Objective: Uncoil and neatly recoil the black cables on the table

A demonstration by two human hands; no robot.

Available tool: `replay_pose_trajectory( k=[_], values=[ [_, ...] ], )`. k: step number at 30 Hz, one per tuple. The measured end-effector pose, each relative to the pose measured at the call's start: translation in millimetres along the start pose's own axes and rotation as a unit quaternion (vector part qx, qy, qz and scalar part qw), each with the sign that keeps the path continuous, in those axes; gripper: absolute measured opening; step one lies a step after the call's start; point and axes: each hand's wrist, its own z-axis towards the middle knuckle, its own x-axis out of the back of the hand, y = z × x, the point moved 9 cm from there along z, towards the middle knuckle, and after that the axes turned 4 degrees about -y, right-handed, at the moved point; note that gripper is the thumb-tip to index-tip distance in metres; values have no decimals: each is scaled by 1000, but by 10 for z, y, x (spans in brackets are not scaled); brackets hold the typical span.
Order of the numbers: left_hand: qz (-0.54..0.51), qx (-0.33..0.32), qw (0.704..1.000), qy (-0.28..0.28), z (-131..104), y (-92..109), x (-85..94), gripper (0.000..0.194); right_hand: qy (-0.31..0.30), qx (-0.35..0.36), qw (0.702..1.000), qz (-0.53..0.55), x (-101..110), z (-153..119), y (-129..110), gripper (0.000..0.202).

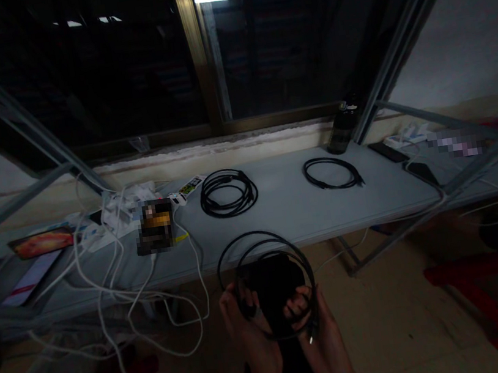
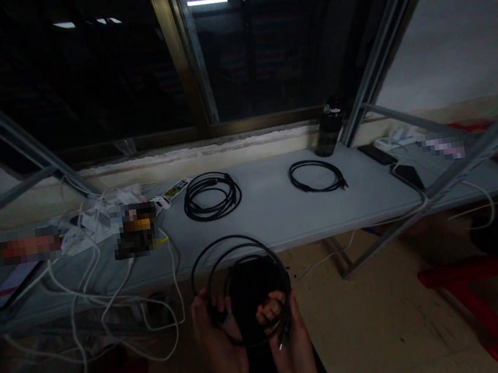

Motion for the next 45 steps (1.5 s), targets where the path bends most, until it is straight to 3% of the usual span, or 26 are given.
replay_pose_trajectory(
  k=[3, 7, 12, 17, 21, 24, 30, 35, 40, 45],
  values=[
    [52, -3, 999, 4, 10, 62, 67, 51, 36, -10, 999, 27, 14, -65, 90, 60],
    [127, 25, 992, -9, -12, -10, 339, 57, -6, 0, 999, 35, -75, -73, -30, 58],
    [199, 94, 976, -5, -143, -351, 875, 55, 0, -10, 1000, 24, 23, 33, -166, 58],
    [204, 142, 969, -20, -405, -675, 1125, 61, 42, -19, 999, 18, 351, 97, 17, 60],
    [174, 160, 968, -79, -503, -798, 989, 56, 115, -24, 993, -4, 639, 84, 146, 73],
    [172, 147, 968, -106, -493, -772, 867, 54, 105, -52, 993, 8, 629, 99, 205, 69],
    [190, 156, 966, -82, -527, -759, 870, 64, 11, -59, 998, 30, 360, 112, 215, 69],
    [265, 95, 956, -85, -609, -631, 872, 68, -13, -19, 1000, -9, 242, -27, 149, 69],
    [314, 59, 937, -140, -729, -456, 612, 59, -56, 16, 998, -4, -71, -282, 0, 76],
    [278, 21, 947, -159, -804, -352, 215, 66, -14, 82, 996, 16, -494, -449, -363, 70]
  ],
)
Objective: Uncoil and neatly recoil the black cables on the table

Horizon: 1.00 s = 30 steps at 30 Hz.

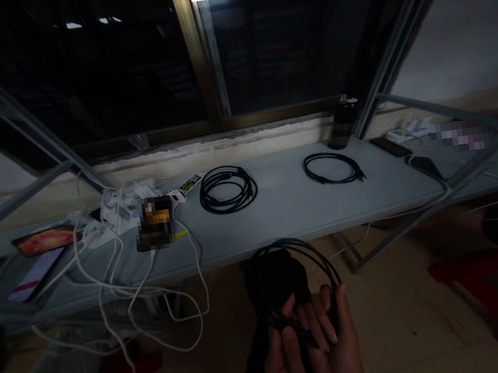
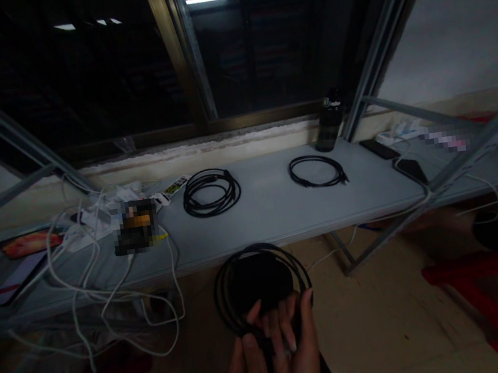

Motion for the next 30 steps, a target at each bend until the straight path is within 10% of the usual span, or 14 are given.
replay_pose_trajectory(
  k=[9, 13, 15, 18, 23, 26, 30],
  values=[
    [34, -166, 975, -146, 350, 874, -602, 64, -182, 142, 973, -19, -1376, -20, -939, 58],
    [10, -209, 973, -94, 984, 1293, -680, 61, -286, 245, 910, -175, -2176, 417, -1182, 68],
    [-27, -274, 961, -12, 1436, 1637, -608, 60, -316, 317, 836, -318, -2598, 811, -1138, 70],
    [-30, -418, 907, 51, 2116, 2309, -593, 49, -327, 427, 626, -564, -3131, 1418, -775, 66],
    [167, -404, 889, 139, 3252, 3003, -597, 35, -374, 363, 302, -799, -3226, 2230, 338, 46],
    [327, -336, 873, 135, 3690, 3039, -589, 31, -452, 347, 225, -790, -3079, 2320, 769, 42],
    [444, -284, 846, 88, 3979, 2833, -571, 31, -507, 370, 240, -740, -3010, 2365, 838, 52]
  ],
)
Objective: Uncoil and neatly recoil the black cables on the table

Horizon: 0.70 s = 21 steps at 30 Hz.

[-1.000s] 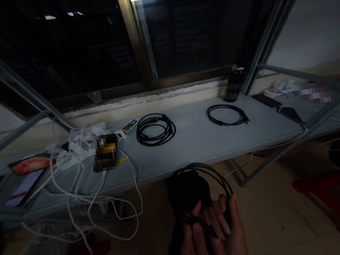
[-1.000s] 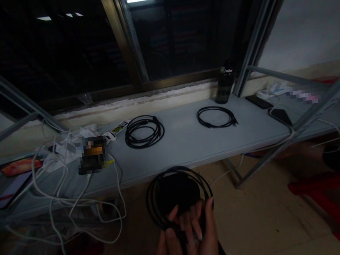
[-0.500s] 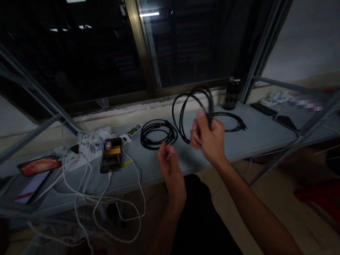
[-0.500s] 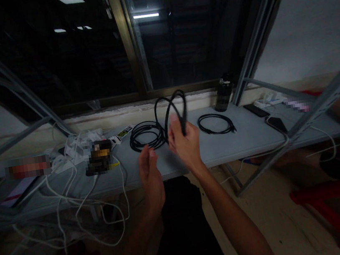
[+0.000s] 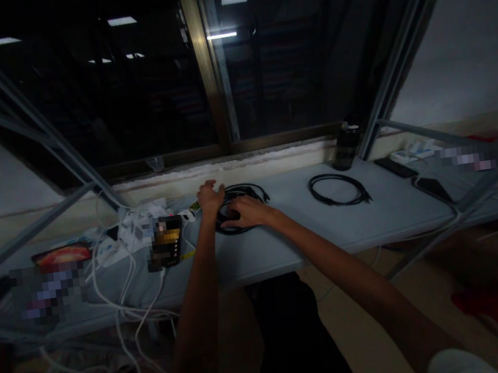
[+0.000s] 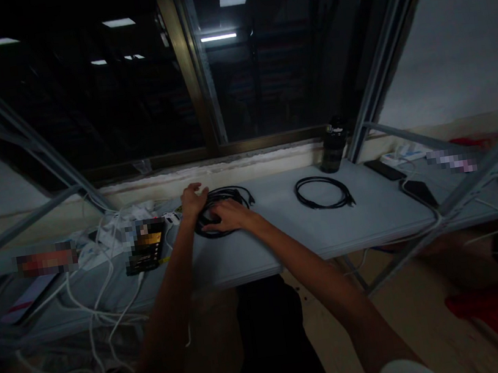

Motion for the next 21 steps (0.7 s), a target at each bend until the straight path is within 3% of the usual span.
replay_pose_trajectory(
  k=[3, 6, 10, 13, 17, 21],
  values=[
    [71, -6, 996, -62, -12, -83, -212, 30, 57, 11, 998, 28, 158, -93, 224, 51],
    [126, -26, 987, -97, -34, -12, -395, 26, 102, -25, 990, 92, 344, -262, 703, 38],
    [153, -85, 979, -108, -78, 380, -671, 30, 164, -140, 959, 182, 441, -619, 1546, 21],
    [138, -151, 971, -126, -206, 811, -992, 29, 211, -205, 934, 201, 388, -910, 1984, 10],
    [111, -226, 953, -169, -547, 1248, -1442, 21, 261, -252, 906, 219, 297, -1161, 2275, 13],
    [100, -249, 945, -188, -873, 1331, -1668, 22, 280, -261, 890, 246, 264, -1200, 2378, 17]
  ],
)
